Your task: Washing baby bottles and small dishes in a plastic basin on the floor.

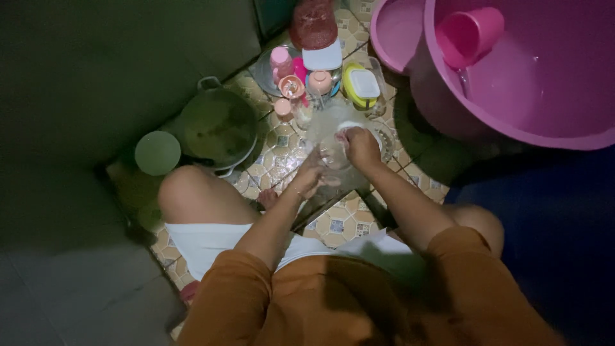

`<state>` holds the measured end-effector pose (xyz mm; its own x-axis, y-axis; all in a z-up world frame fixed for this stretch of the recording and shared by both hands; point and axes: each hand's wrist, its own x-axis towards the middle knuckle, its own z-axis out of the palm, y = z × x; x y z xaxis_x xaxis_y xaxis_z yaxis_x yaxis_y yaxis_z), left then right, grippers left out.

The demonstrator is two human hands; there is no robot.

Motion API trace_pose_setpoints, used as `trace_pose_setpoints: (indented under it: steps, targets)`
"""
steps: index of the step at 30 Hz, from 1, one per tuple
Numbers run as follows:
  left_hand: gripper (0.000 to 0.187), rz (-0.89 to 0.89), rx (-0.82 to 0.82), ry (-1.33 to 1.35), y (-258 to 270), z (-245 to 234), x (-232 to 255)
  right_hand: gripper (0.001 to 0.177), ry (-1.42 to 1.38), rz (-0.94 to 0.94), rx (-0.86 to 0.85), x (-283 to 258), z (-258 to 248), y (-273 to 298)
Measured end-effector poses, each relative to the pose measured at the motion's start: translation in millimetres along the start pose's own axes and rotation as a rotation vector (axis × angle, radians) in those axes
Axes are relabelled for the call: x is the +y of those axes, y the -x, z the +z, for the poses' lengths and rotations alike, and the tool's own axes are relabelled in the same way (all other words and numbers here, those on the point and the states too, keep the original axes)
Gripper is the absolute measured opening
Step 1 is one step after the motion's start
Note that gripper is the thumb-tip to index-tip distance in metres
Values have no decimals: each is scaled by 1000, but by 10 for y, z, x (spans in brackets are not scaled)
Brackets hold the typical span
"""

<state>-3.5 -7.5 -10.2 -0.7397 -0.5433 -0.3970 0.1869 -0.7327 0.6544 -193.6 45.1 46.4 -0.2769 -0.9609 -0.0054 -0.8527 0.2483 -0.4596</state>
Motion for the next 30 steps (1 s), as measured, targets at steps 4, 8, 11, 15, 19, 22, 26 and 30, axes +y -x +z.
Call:
trace_pose_setpoints:
  steps: [4, 8, 11, 15, 19, 22, 26, 30]
  targets:
    - [89, -43, -83, -102, -33, -38, -155, 12, -145, -162, 49, 27, 100, -17]
    - [93, -71, -33, -7, -228, -13, -207, 33, -142, -11, -43, 28, -106, -90]
    - [94, -52, -62, -35, -268, 38, -244, 26, 23, 84, -81, 28, -105, -83]
    - [89, -90, 11, -69, -338, 138, -238, 15, -94, -306, 3, -21, -56, -107]
    - [65, 33, -102, -23, -544, 82, -433, 21, -208, -208, -140, -15, -144, -143]
    - [64, 27, -121, -19, -241, 436, -1, 22, -86, -65, -42, 196, -176, -153]
    - [80, -39, -30, -108, -161, 588, 68, 24, -67, -58, 24, 104, -173, -158]
    - [69, 64, -12, -214, -927, 165, -633, 23, -217, -150, -125, 9, -277, -140]
